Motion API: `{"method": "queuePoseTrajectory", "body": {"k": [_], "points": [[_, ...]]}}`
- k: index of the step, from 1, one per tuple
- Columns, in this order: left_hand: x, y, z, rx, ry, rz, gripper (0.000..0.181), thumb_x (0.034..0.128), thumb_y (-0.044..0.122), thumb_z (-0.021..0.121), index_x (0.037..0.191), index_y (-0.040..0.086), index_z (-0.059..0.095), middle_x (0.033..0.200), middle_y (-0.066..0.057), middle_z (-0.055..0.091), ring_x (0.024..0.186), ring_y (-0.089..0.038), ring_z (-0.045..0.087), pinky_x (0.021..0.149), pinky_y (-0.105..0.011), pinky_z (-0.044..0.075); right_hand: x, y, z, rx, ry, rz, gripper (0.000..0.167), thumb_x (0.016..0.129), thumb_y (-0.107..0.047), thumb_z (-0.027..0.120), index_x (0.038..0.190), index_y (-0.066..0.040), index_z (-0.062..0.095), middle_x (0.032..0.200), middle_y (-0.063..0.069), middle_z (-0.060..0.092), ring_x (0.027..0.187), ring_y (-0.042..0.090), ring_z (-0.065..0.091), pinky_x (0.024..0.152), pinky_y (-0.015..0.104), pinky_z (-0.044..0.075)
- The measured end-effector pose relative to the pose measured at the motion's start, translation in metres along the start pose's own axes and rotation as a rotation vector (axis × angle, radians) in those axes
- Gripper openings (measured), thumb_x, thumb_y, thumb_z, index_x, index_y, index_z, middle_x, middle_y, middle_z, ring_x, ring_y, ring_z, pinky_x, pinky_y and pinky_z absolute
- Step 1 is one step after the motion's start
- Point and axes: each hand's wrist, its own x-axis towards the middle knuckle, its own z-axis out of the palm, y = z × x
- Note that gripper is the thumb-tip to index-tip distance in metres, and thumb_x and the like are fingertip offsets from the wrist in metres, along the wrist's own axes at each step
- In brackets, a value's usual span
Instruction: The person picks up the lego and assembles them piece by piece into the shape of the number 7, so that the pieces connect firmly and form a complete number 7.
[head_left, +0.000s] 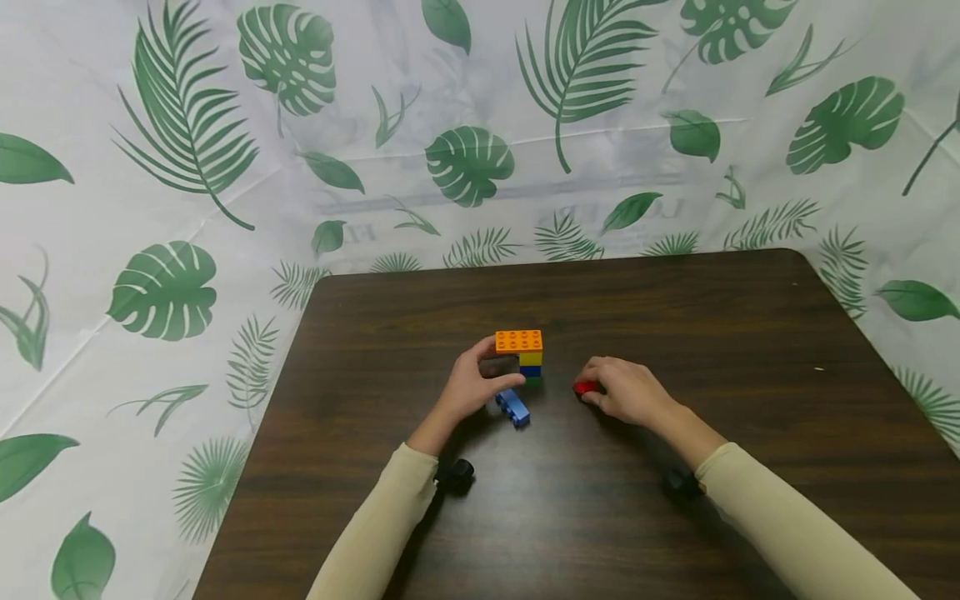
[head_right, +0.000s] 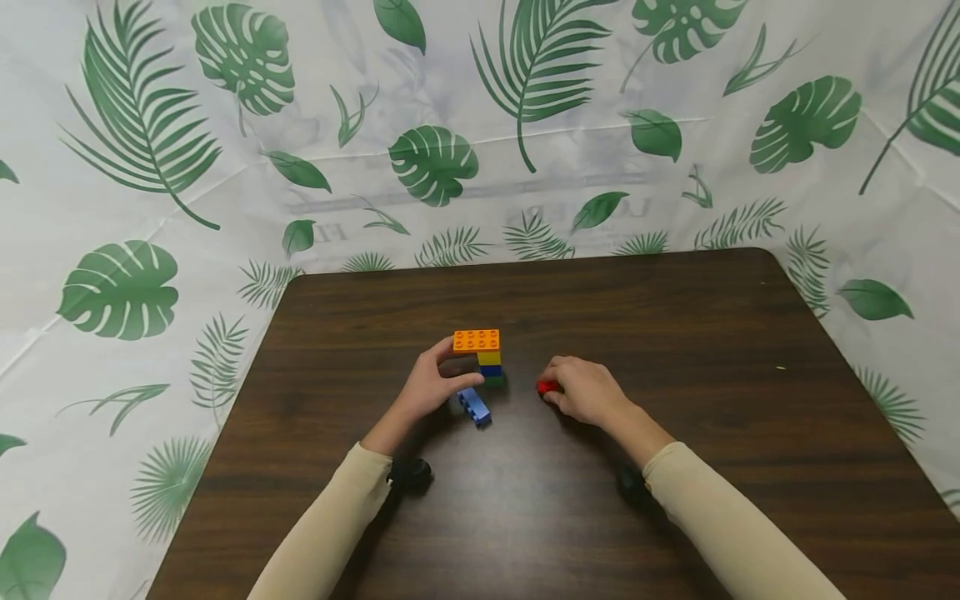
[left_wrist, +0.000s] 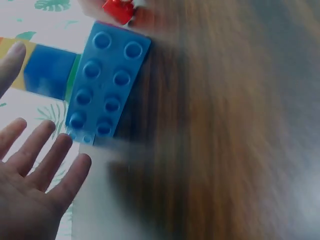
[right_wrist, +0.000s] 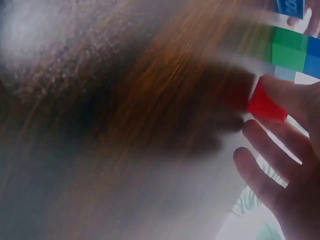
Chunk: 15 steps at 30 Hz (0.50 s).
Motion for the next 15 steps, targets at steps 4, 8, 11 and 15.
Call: {"method": "queuePoseTrajectory", "body": {"k": [4, 8, 11, 15], "points": [[-0.012, -0.004, -0.012, -0.013, 0.039, 0.017, 0.059, 0.0883, 0.022, 0.076, 0.142, 0.013, 0.051, 0.13, -0.01, 0.06, 0.117, -0.027, 0.058, 0.095, -0.048, 0.049, 0.0, -0.006, -0.001, 0.101, 0.027, 0.0, 0.019, 0.085, -0.024, 0.078, 0.102, -0.015, 0.077, 0.096, -0.006, 0.061, 0.08, 0.014, 0.058, 0.074, 0.036, 0.054], [-0.031, 0.011, -0.019, -0.05, 0.109, 0.033, 0.041, 0.0918, 0.013, 0.071, 0.129, 0.001, 0.06, 0.117, -0.021, 0.065, 0.105, -0.034, 0.062, 0.09, -0.047, 0.051, 0.002, -0.025, -0.007, 0.27, -0.004, -0.029, 0.025, 0.087, -0.022, 0.077, 0.11, -0.012, 0.074, 0.096, -0.008, 0.064, 0.079, 0.011, 0.056, 0.073, 0.029, 0.053], [-0.046, 0.023, -0.018, -0.092, 0.132, -0.006, 0.028, 0.0923, 0.004, 0.067, 0.117, -0.009, 0.063, 0.107, -0.026, 0.067, 0.091, -0.043, 0.063, 0.078, -0.045, 0.055, 0.004, -0.043, -0.011, 0.387, -0.031, -0.089, 0.031, 0.088, -0.019, 0.076, 0.117, -0.009, 0.071, 0.101, -0.006, 0.068, 0.081, 0.01, 0.06, 0.074, 0.028, 0.055], [-0.056, 0.017, -0.01, -0.155, 0.072, -0.078, 0.027, 0.0935, 0.006, 0.066, 0.115, -0.01, 0.065, 0.105, -0.022, 0.069, 0.083, -0.043, 0.064, 0.07, -0.049, 0.056, 0.007, -0.064, -0.009, 0.477, 0.0, -0.174, 0.029, 0.087, -0.014, 0.077, 0.114, -0.008, 0.071, 0.098, -0.006, 0.07, 0.081, 0.006, 0.063, 0.076, 0.028, 0.056]]}}
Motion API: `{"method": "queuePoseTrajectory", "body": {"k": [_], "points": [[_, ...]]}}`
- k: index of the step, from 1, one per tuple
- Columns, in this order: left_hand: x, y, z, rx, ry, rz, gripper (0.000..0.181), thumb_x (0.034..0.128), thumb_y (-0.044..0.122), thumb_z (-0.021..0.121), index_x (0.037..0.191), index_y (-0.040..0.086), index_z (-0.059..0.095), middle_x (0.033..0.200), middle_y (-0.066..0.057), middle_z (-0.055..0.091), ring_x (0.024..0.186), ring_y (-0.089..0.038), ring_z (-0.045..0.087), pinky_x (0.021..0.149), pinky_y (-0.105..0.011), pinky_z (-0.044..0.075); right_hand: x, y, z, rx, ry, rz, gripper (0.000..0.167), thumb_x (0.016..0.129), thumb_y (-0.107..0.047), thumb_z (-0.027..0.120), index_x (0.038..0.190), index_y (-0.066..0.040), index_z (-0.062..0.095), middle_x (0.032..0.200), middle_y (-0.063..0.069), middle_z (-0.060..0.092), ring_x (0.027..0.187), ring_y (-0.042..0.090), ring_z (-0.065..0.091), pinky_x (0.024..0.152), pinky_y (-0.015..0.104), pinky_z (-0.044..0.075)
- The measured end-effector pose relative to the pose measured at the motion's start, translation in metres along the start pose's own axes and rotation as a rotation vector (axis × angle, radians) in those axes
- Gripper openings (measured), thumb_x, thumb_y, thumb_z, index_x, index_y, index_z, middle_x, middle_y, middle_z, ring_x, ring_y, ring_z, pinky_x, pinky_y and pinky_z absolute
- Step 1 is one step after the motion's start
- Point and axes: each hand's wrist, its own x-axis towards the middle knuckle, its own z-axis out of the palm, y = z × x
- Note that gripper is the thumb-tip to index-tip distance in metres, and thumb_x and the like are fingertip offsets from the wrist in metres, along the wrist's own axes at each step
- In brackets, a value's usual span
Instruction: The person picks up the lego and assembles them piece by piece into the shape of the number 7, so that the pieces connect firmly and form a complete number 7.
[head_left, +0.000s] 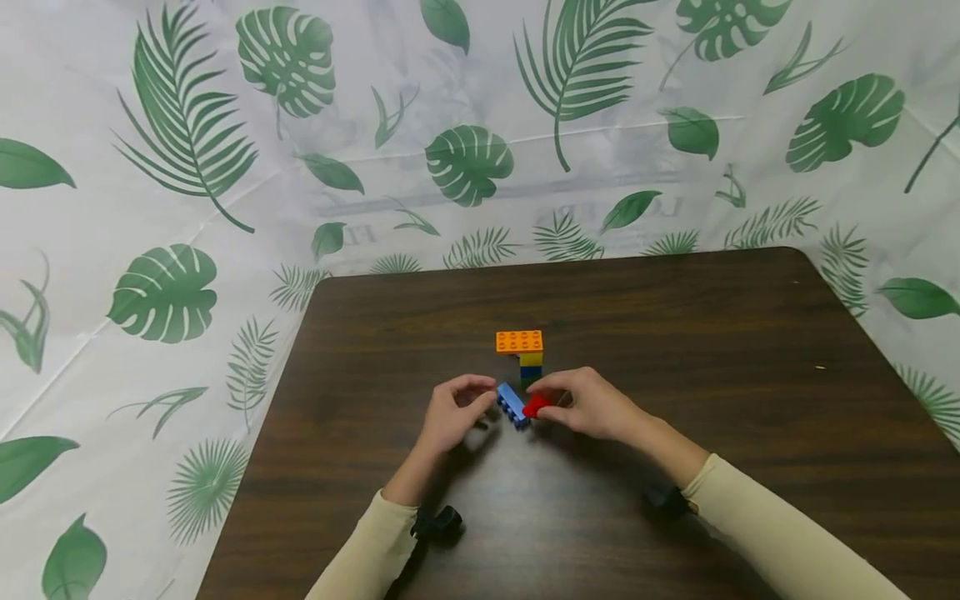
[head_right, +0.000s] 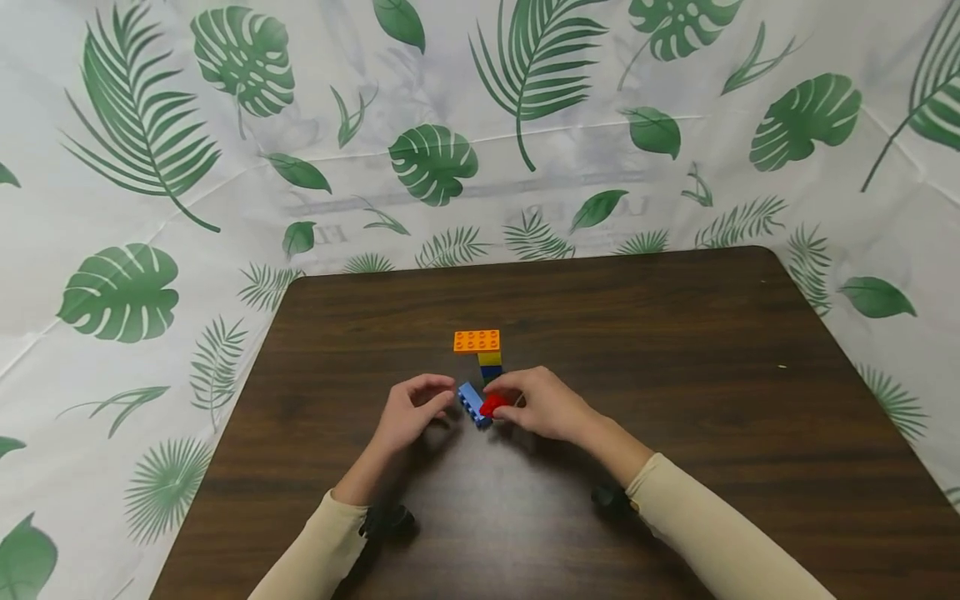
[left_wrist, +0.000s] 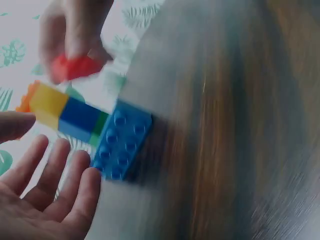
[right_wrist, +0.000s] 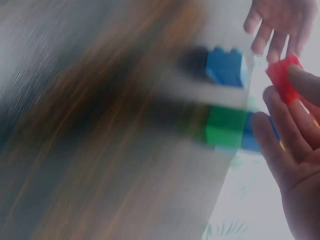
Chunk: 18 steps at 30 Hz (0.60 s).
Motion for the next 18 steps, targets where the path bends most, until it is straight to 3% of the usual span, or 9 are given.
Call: {"method": "queuePoseTrajectory", "body": {"k": [6, 8, 12, 18], "points": [[-0.01, 0.003, 0.008, -0.062, -0.206, -0.078, 0.037, 0.0966, 0.014, 0.064, 0.127, -0.006, 0.06, 0.115, -0.019, 0.068, 0.098, -0.038, 0.067, 0.078, -0.05, 0.056, 0.01, -0.011, 0.017, -0.01, 0.059, -0.176, 0.026, 0.089, -0.012, 0.074, 0.114, -0.007, 0.071, 0.098, -0.005, 0.07, 0.08, 0.005, 0.063, 0.074, 0.027, 0.056], [-0.011, 0.005, 0.01, -0.089, -0.241, -0.096, 0.038, 0.0972, 0.015, 0.064, 0.128, -0.006, 0.059, 0.116, -0.018, 0.068, 0.1, -0.038, 0.067, 0.08, -0.048, 0.056, 0.012, -0.011, 0.021, -0.045, 0.081, -0.217, 0.027, 0.09, -0.013, 0.073, 0.116, -0.007, 0.072, 0.098, -0.006, 0.069, 0.077, 0.005, 0.06, 0.07, 0.025, 0.055], [-0.012, 0.003, 0.013, -0.169, -0.222, -0.14, 0.034, 0.0973, 0.014, 0.063, 0.125, -0.006, 0.062, 0.113, -0.018, 0.069, 0.1, -0.039, 0.067, 0.082, -0.049, 0.055, 0.016, -0.012, 0.024, -0.141, 0.133, -0.245, 0.027, 0.09, -0.018, 0.074, 0.115, -0.009, 0.073, 0.095, -0.007, 0.066, 0.072, 0.006, 0.053, 0.065, 0.022, 0.051], [-0.011, -0.003, 0.008, -0.216, -0.109, -0.195, 0.029, 0.0972, 0.009, 0.062, 0.118, -0.011, 0.063, 0.108, -0.021, 0.069, 0.098, -0.038, 0.068, 0.082, -0.048, 0.055, 0.018, -0.01, 0.027, -0.252, 0.153, -0.187, 0.034, 0.087, -0.025, 0.077, 0.115, -0.007, 0.072, 0.1, 0.0, 0.064, 0.075, 0.013, 0.055, 0.067, 0.024, 0.05]]}}
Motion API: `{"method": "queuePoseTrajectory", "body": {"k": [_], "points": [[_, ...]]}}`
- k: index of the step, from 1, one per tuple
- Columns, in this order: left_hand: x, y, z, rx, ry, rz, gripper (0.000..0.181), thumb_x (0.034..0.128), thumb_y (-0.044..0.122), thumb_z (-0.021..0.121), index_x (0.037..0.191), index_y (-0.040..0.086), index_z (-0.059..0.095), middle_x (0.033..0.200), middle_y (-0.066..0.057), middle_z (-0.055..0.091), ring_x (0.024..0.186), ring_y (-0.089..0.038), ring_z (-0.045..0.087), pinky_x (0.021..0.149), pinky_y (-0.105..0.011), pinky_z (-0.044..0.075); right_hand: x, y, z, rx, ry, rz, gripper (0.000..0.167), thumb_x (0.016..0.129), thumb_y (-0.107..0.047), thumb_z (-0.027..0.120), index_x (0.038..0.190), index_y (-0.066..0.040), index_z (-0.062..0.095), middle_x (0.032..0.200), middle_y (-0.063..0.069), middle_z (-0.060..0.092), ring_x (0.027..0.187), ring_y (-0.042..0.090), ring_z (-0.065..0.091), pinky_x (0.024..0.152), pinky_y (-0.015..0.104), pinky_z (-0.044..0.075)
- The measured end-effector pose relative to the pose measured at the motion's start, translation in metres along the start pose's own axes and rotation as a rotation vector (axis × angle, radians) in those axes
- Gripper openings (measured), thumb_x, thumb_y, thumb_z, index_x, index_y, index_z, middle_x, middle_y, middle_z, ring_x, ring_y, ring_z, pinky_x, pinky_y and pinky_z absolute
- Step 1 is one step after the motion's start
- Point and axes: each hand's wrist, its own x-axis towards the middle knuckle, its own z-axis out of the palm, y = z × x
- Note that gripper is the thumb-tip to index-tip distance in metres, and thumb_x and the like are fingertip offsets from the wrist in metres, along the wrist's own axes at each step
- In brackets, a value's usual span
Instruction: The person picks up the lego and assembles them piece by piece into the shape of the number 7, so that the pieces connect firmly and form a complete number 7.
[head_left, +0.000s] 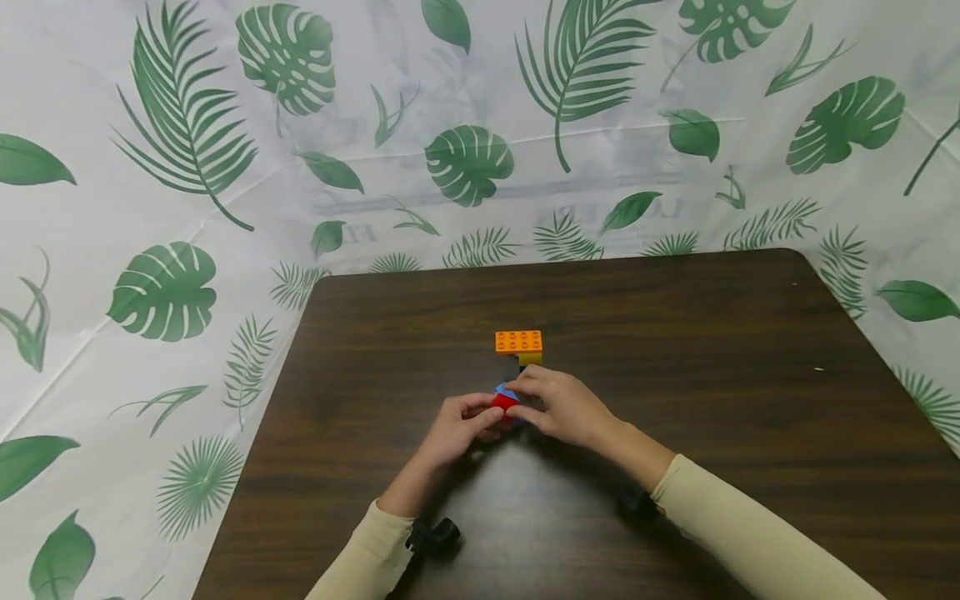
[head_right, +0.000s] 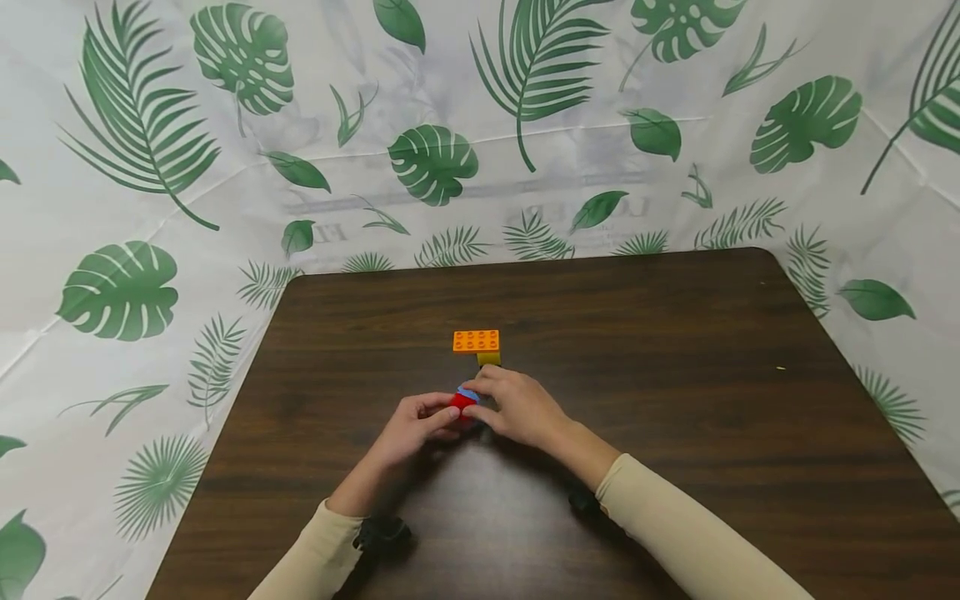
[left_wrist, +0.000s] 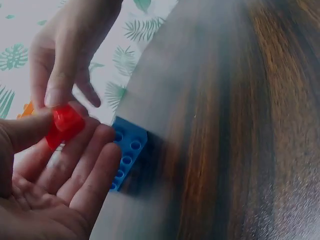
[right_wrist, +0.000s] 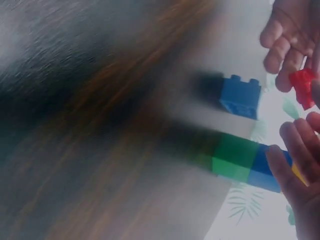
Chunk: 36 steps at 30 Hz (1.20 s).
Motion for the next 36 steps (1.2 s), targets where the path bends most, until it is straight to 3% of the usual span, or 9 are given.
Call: {"method": "queuePoseTrajectory", "body": {"k": [4, 7, 16, 19, 24, 30, 33, 36], "points": [[0.003, 0.005, -0.008, -0.057, 0.145, -0.05, 0.029, 0.0953, 0.008, 0.064, 0.117, -0.011, 0.064, 0.108, -0.021, 0.069, 0.094, -0.033, 0.069, 0.083, -0.044, 0.056, -0.003, 0.003, 0.005, -0.117, -0.09, 0.06, 0.032, 0.088, -0.027, 0.076, 0.114, -0.01, 0.073, 0.107, -0.001, 0.061, 0.085, 0.011, 0.057, 0.075, 0.028, 0.053], [0.007, 0.013, -0.013, -0.141, 0.204, -0.069, 0.03, 0.0947, 0.006, 0.065, 0.12, -0.01, 0.063, 0.111, -0.022, 0.067, 0.091, -0.028, 0.07, 0.083, -0.042, 0.056, -0.006, 0.007, 0.009, -0.165, -0.141, 0.105, 0.028, 0.087, -0.03, 0.077, 0.109, -0.012, 0.075, 0.108, -0.003, 0.06, 0.088, 0.01, 0.057, 0.076, 0.03, 0.054], [0.02, 0.034, -0.023, -0.276, 0.194, -0.049, 0.03, 0.0961, 0.008, 0.062, 0.124, -0.005, 0.061, 0.109, -0.022, 0.069, 0.096, -0.033, 0.07, 0.085, -0.041, 0.054, -0.013, 0.015, 0.017, -0.027, -0.093, 0.211, 0.014, 0.085, -0.027, 0.079, 0.093, -0.016, 0.073, 0.085, -0.009, 0.068, 0.07, 0.004, 0.057, 0.067, 0.026, 0.052], [0.023, 0.039, -0.024, -0.296, 0.204, -0.078, 0.03, 0.0951, 0.007, 0.064, 0.123, -0.002, 0.062, 0.11, -0.019, 0.07, 0.098, -0.033, 0.069, 0.087, -0.042, 0.052, -0.017, 0.018, 0.015, 0.08, -0.126, 0.276, 0.008, 0.087, -0.021, 0.075, 0.093, -0.017, 0.071, 0.08, -0.012, 0.065, 0.067, 0.002, 0.057, 0.064, 0.024, 0.051], [0.029, 0.049, -0.024, -0.324, 0.188, -0.13, 0.034, 0.0944, 0.011, 0.066, 0.127, 0.002, 0.061, 0.118, -0.02, 0.067, 0.104, -0.034, 0.067, 0.087, -0.039, 0.053, -0.025, 0.023, 0.004, 0.234, -0.195, 0.386, 0.014, 0.09, -0.012, 0.067, 0.103, -0.015, 0.07, 0.087, -0.009, 0.065, 0.075, 0.009, 0.059, 0.069, 0.03, 0.053], [0.036, 0.058, -0.022, -0.394, 0.171, -0.183, 0.043, 0.0953, 0.016, 0.066, 0.135, 0.004, 0.056, 0.122, -0.017, 0.065, 0.101, -0.029, 0.069, 0.085, -0.035, 0.055, -0.027, 0.022, -0.002, 0.133, -0.173, 0.433, 0.02, 0.095, -0.012, 0.06, 0.111, -0.012, 0.072, 0.105, -0.001, 0.068, 0.094, 0.016, 0.062, 0.085, 0.044, 0.052], [0.039, 0.059, -0.021, -0.411, 0.175, -0.19, 0.047, 0.0956, 0.017, 0.066, 0.138, 0.003, 0.053, 0.119, -0.016, 0.066, 0.098, -0.027, 0.07, 0.084, -0.035, 0.055, -0.027, 0.019, 0.001, 0.06, -0.173, 0.397, 0.025, 0.095, -0.025, 0.065, 0.116, -0.012, 0.07, 0.107, -0.001, 0.066, 0.09, 0.014, 0.06, 0.08, 0.041, 0.053], [0.042, 0.06, -0.021, -0.418, 0.186, -0.195, 0.046, 0.096, 0.017, 0.066, 0.138, 0.003, 0.053, 0.118, -0.016, 0.067, 0.096, -0.027, 0.071, 0.083, -0.035, 0.055, -0.029, 0.016, 0.006, -0.057, -0.19, 0.322, 0.04, 0.088, -0.039, 0.073, 0.121, -0.017, 0.068, 0.112, -0.002, 0.064, 0.092, 0.012, 0.059, 0.079, 0.038, 0.053]]}}
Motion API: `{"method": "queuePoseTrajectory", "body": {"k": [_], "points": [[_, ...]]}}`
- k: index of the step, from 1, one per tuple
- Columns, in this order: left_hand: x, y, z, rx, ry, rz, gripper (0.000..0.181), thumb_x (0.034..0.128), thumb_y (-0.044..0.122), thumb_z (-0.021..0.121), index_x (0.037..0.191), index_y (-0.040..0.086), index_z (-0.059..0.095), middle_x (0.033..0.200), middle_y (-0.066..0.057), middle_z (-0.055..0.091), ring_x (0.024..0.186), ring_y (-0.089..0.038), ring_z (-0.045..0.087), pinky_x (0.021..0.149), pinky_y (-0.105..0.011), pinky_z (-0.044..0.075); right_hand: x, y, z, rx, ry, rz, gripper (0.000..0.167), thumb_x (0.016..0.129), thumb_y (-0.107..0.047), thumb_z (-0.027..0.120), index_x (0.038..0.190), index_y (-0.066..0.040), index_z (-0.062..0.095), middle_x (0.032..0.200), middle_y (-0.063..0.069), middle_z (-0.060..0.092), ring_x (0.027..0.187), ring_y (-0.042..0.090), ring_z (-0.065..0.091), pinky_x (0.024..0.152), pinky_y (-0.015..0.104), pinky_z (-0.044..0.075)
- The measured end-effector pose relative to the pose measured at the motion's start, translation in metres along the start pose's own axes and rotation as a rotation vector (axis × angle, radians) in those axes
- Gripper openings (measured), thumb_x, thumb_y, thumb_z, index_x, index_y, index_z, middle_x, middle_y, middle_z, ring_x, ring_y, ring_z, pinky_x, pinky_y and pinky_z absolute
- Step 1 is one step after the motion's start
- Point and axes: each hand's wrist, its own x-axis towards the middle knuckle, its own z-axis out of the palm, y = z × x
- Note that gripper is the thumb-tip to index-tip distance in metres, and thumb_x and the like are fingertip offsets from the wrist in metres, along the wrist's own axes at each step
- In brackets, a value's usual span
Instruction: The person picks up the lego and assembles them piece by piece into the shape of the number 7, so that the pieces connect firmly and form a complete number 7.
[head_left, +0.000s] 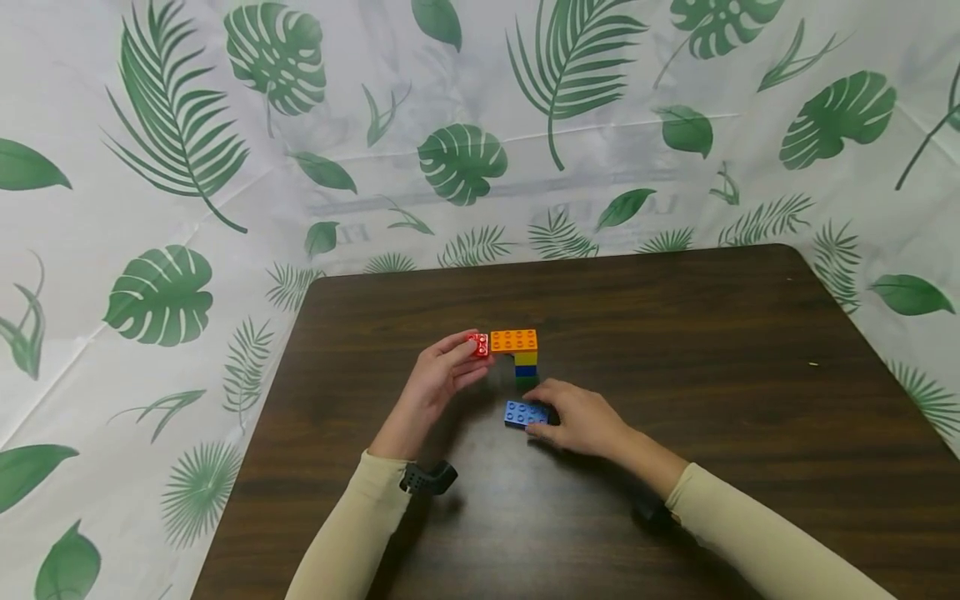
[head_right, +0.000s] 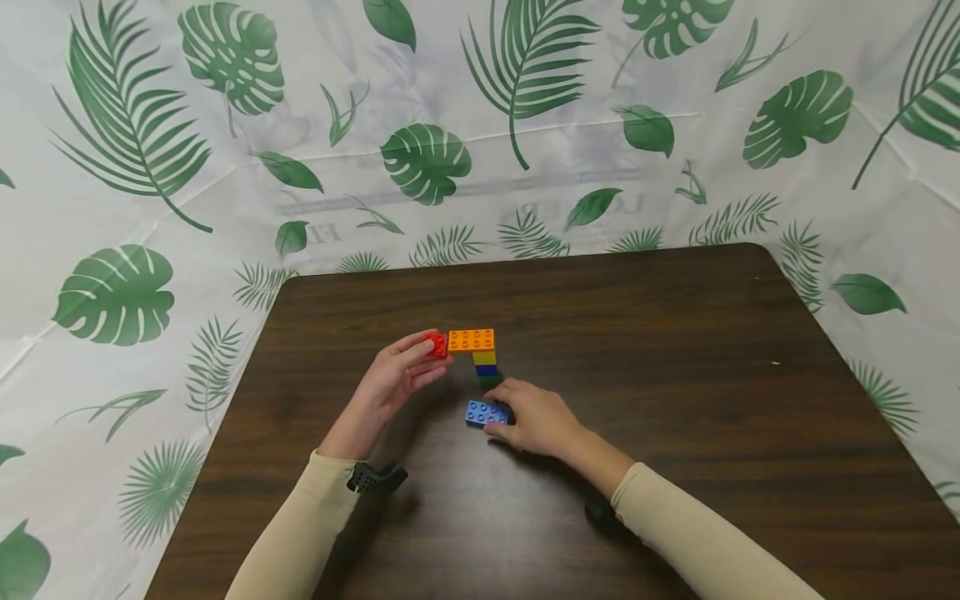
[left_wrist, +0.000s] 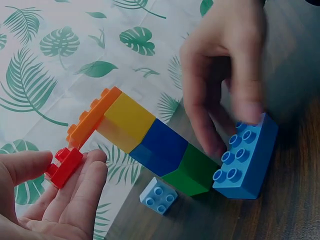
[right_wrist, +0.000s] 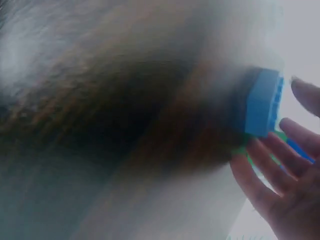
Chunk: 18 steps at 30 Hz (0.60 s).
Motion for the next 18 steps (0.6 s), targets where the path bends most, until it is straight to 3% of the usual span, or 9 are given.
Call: {"method": "queuePoseTrajectory", "body": {"k": [4, 7, 14, 18], "points": [[0.001, 0.001, 0.001, -0.001, 0.011, -0.004, 0.04, 0.0975, 0.02, 0.063, 0.133, 0.004, 0.056, 0.118, -0.017, 0.067, 0.098, -0.028, 0.07, 0.085, -0.036, 0.054, -0.002, -0.001, 0.005, -0.119, 0.007, -0.077, 0.046, 0.084, -0.038, 0.077, 0.125, -0.02, 0.066, 0.119, -0.001, 0.064, 0.103, 0.014, 0.061, 0.086, 0.041, 0.053], [0.001, 0.002, 0.001, 0.008, 0.002, 0.001, 0.038, 0.0988, 0.023, 0.061, 0.131, 0.004, 0.057, 0.119, -0.018, 0.067, 0.1, -0.028, 0.069, 0.086, -0.037, 0.054, -0.003, 0.0, 0.002, -0.109, 0.01, -0.112, 0.042, 0.087, -0.033, 0.076, 0.126, -0.02, 0.066, 0.117, -0.003, 0.065, 0.102, 0.012, 0.062, 0.087, 0.04, 0.053], [-0.001, 0.002, 0.0, 0.031, -0.019, 0.019, 0.04, 0.1006, 0.026, 0.058, 0.131, 0.001, 0.056, 0.119, -0.018, 0.067, 0.1, -0.027, 0.07, 0.086, -0.037, 0.054, -0.003, -0.011, -0.031, 0.158, 0.019, -0.27, 0.043, 0.087, -0.024, 0.077, 0.128, -0.023, 0.063, 0.117, -0.01, 0.063, 0.093, 0.006, 0.059, 0.083, 0.031, 0.054], [0.0, 0.003, 0.0, 0.043, -0.023, 0.022, 0.04, 0.1007, 0.024, 0.058, 0.132, -0.001, 0.055, 0.117, -0.019, 0.068, 0.096, -0.025, 0.071, 0.085, -0.036, 0.054, 0.001, -0.022, -0.058, 0.245, 0.11, -0.386, 0.046, 0.086, -0.022, 0.078, 0.129, -0.019, 0.063, 0.118, -0.007, 0.064, 0.093, 0.007, 0.06, 0.077, 0.032, 0.057]]}}
